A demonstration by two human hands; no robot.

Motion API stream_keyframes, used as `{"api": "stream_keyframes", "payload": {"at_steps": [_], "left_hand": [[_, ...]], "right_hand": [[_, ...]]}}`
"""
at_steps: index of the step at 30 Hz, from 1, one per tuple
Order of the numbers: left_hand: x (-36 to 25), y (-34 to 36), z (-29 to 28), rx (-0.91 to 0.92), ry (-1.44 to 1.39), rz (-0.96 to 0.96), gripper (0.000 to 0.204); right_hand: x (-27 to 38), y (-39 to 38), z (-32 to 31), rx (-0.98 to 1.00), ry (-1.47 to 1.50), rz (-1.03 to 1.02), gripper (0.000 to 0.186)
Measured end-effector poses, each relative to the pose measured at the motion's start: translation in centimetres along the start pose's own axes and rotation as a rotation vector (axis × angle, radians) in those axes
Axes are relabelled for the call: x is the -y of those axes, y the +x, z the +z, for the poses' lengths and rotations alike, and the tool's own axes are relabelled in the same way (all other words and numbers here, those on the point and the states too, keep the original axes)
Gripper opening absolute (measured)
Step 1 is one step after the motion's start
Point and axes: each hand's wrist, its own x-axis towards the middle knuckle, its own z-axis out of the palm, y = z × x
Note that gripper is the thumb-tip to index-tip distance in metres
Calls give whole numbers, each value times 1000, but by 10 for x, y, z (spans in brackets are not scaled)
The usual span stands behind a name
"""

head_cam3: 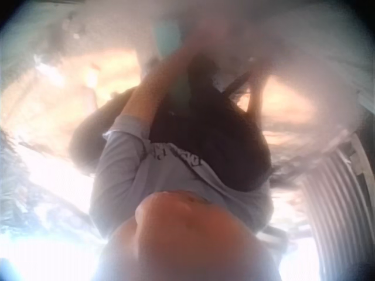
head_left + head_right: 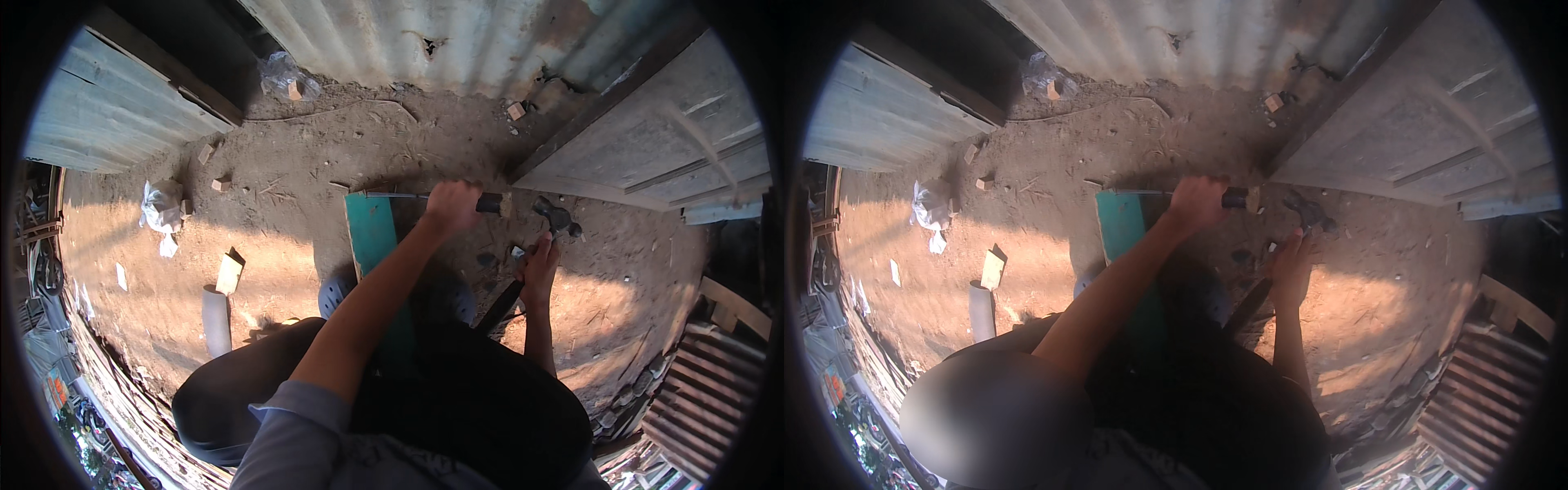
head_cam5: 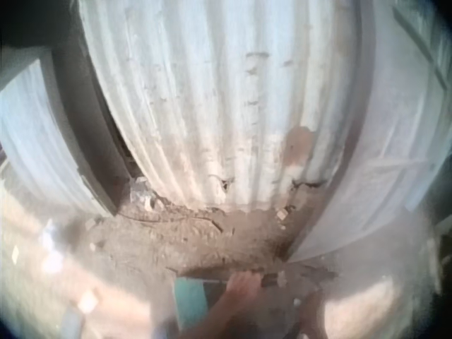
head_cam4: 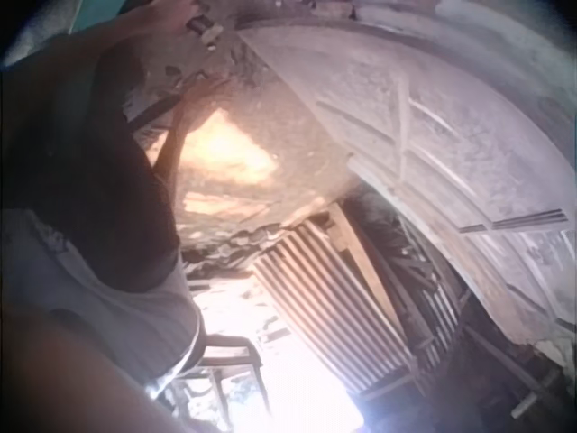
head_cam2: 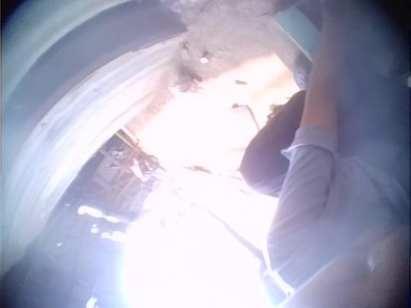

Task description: The person uses a hammer and chisel to carve a small cylindrical wooden piece placed on a green board. They repeatedly strike the chisel to remove wood shavings and shape the piece.

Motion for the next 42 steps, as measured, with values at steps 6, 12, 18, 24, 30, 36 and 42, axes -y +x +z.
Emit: {"api": "stream_keyframes", "payload": {"at_steps": [6, 12, 18, 24, 30, 36, 42], "left_hand": [[7, -8, 5, 72, 57, 28, 26], [12, -13, 11, 41, 98, 58, 30], [12, -9, 18, 8, 57, 108, 29], [15, -10, 13, 37, 55, 41, 26], [20, -17, 20, 1, 53, 78, 28], [12, -6, 19, 34, 30, 51, 32], [8, 1, 7, -26, 11, -33, 25]], "right_hand": [[-7, 0, 1, 17, -146, -83, 34], [22, 0, -6, 84, 103, 45, 35], [18, -9, -4, 105, 11, 55, 33], [46, -11, -2, -60, 386, 319, 32], [49, -21, -13, 24, 724, 484, 31], [-20, -12, -10, 261, -264, 64, 29], [-14, -6, 10, 76, -95, 42, 30]]}}
